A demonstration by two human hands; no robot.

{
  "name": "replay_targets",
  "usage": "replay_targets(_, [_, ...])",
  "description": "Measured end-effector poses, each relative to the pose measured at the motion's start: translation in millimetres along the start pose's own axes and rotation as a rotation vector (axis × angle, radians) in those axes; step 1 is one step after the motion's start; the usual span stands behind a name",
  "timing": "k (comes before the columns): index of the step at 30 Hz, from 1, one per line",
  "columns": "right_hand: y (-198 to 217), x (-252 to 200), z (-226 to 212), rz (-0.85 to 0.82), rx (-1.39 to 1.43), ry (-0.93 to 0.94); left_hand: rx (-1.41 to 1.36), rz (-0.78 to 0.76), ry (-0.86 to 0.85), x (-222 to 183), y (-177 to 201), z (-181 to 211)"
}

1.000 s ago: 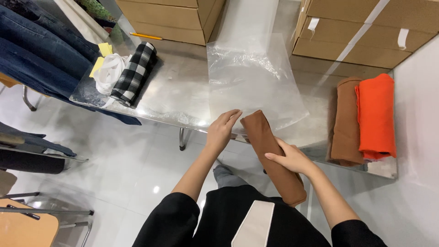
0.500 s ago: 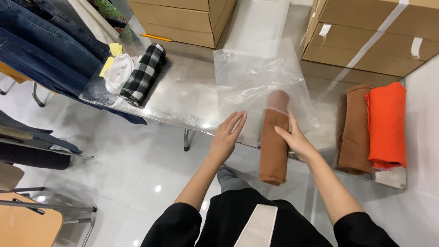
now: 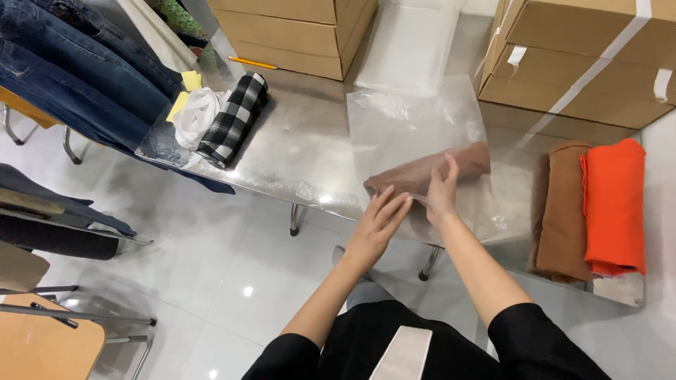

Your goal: The person wraps a folded brown garment in bubble wrap on a metal table. They place the wrapped item into a cardboard box, close the box, and then tie it securely with a white ribbon.

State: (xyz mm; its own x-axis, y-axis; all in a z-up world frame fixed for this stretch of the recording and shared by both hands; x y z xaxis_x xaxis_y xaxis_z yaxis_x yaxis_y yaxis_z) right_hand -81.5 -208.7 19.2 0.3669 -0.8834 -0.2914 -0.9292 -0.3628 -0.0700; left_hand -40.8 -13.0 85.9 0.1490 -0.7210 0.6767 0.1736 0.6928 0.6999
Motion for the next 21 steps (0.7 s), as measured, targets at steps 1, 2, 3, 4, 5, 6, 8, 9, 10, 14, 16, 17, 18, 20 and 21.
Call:
replay_targets(1, [-10, -20, -17, -0.004, -0.001, 0.000, 0.004, 0.001, 0.002, -5, 1, 4])
replay_targets(2, [-21, -35, -37, 0.007, 0.054, 0.014, -0.101, -0.016, 0.035, -6, -1, 4])
replay_targets(3, [-31, -51, -57, 0.019, 0.109, 0.028, -0.205, -0.033, 0.066, -6, -3, 4])
replay_targets(4, [-27, -34, -41, 0.013, 0.110, 0.037, -0.199, -0.025, 0.063, -5, 4, 6])
replay_targets(5, [-23, -16, -26, 0.015, 0.020, 0.061, -0.345, -0.017, 0.156, -5, 10, 4])
replay_targets(6, [-16, -3, -5, 0.025, -0.069, 0.075, -0.495, -0.020, 0.252, -11, 17, 6])
replay_targets(8, [-7, 13, 15, -0.001, -0.230, 0.109, -0.722, 0.106, 0.573, -26, 9, -7])
replay_targets(9, [-4, 20, 26, -0.028, -0.392, 0.143, -0.938, 0.239, 0.899, -40, 3, -16])
replay_targets(10, [4, 14, 26, -0.020, -0.389, 0.129, -0.940, 0.222, 0.906, -42, -1, -19])
replay_targets(14, [27, 6, 21, 0.122, -0.906, 0.336, -1.036, 0.212, 1.451, -78, -38, -38])
replay_targets(16, [34, 6, 17, 0.158, -1.046, 0.457, -1.168, 0.124, 1.577, -89, -60, -39])
replay_targets(17, [33, 3, 14, 0.115, -1.119, 0.525, -1.154, 0.075, 1.586, -92, -68, -39])
replay_targets(18, [32, 0, 13, 0.066, -1.189, 0.594, -1.136, 0.028, 1.596, -96, -75, -39])
replay_targets(20, [40, 13, 31, 0.009, -1.274, 0.720, -1.114, 0.059, 1.664, -111, -93, -38])
replay_targets(21, [41, 17, 40, -0.048, -1.352, 0.849, -1.088, 0.091, 1.729, -119, -100, -37])
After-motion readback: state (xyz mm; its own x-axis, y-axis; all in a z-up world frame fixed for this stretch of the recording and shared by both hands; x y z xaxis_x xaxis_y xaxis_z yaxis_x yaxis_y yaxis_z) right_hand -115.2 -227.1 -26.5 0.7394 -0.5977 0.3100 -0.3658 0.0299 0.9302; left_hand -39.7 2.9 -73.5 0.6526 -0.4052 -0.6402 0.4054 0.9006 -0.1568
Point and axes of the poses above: each hand's wrist, its own x-axis towards the middle knuckle, its own y-axis out of the back of the hand, z = x × y, the point moved 4 cm from there along x, towards the middle knuckle, and after that the axes turned 1 degree about -z, right-handed, at the moved point
